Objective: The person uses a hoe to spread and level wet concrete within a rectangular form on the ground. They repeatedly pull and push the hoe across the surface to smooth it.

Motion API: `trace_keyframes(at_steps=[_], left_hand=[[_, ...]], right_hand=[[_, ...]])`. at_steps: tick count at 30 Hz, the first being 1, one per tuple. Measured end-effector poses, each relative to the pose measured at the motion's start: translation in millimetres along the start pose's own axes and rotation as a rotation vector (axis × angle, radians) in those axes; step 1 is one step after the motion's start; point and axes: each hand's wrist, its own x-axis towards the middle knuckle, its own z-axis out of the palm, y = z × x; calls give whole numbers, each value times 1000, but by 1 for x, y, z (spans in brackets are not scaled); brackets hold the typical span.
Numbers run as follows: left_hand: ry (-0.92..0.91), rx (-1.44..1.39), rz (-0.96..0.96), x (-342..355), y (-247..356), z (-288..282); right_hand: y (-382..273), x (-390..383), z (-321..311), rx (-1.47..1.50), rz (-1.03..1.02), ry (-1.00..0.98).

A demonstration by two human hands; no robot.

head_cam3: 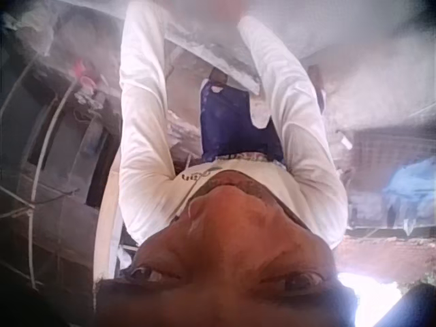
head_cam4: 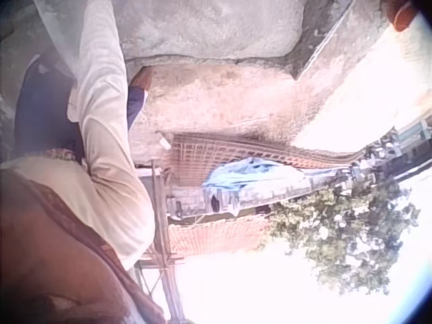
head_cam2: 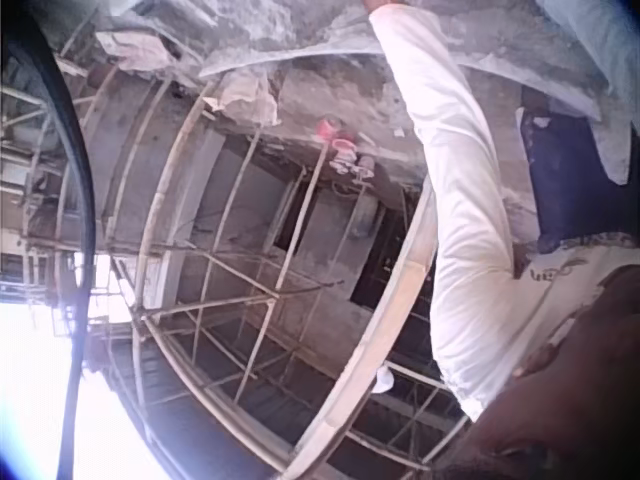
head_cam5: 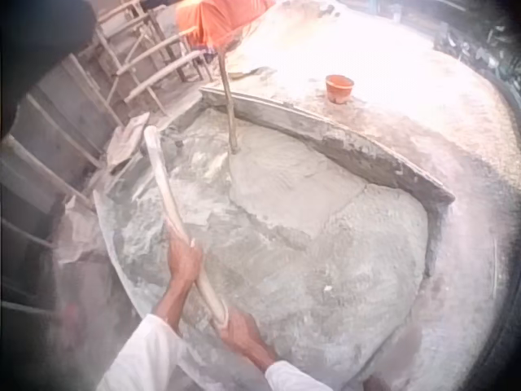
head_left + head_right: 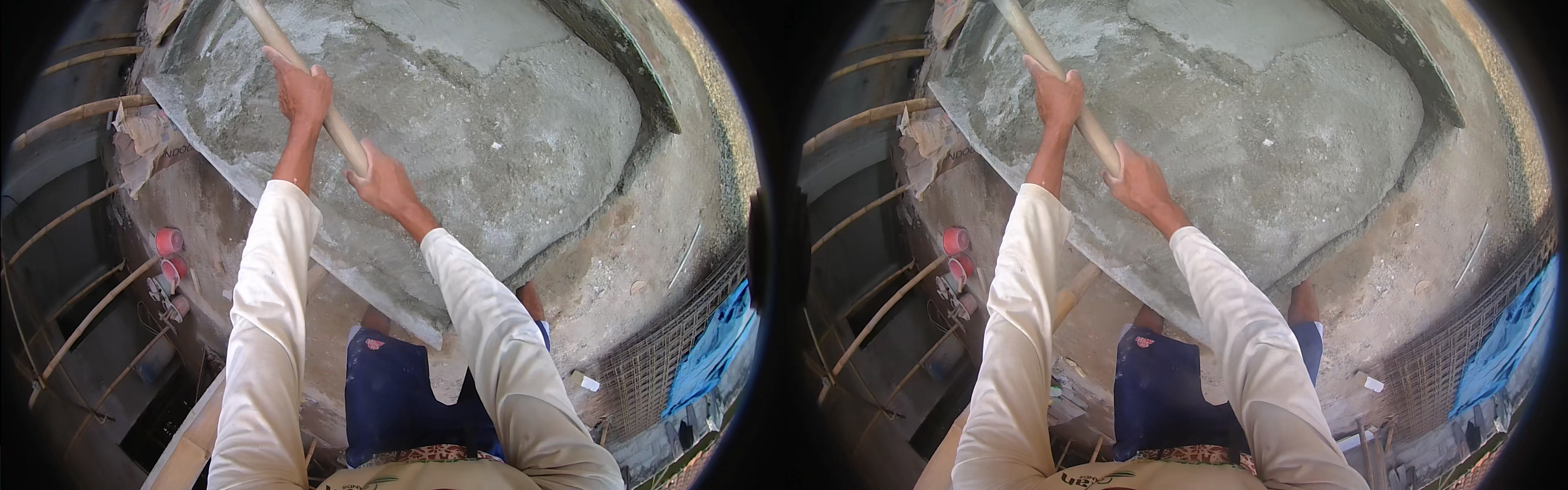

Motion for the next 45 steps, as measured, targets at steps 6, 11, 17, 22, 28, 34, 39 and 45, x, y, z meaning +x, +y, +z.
trace_keyframes(at_steps=[6, 11, 17, 22, 28, 34, 39, 45], left_hand=[[-645, 63, -399, 17, -109, 47], [-823, -162, -516, -111, -111, 53], [-945, -910, -1033, -265, -40, 23], [-839, -1408, -1628, -371, -13, 21], [-779, -1340, -1217, -233, -17, 28], [-564, -790, -265, 34, -80, 74], [-424, -113, 378, 139, -79, 158], [-595, 227, 121, 83, -127, 191]], right_hand=[[3, 54, 95, -35, 255, -83], [37, -65, 63, -98, 398, -154], [42, -278, -70, -261, 471, -128], [23, -449, -125, -309, 486, -115], [71, -347, -55, -310, 496, -96], [52, 66, 54, -179, 23, 183], [56, 305, 55, -254, -256, 213], [96, 154, 114, -15, 224, 188]])
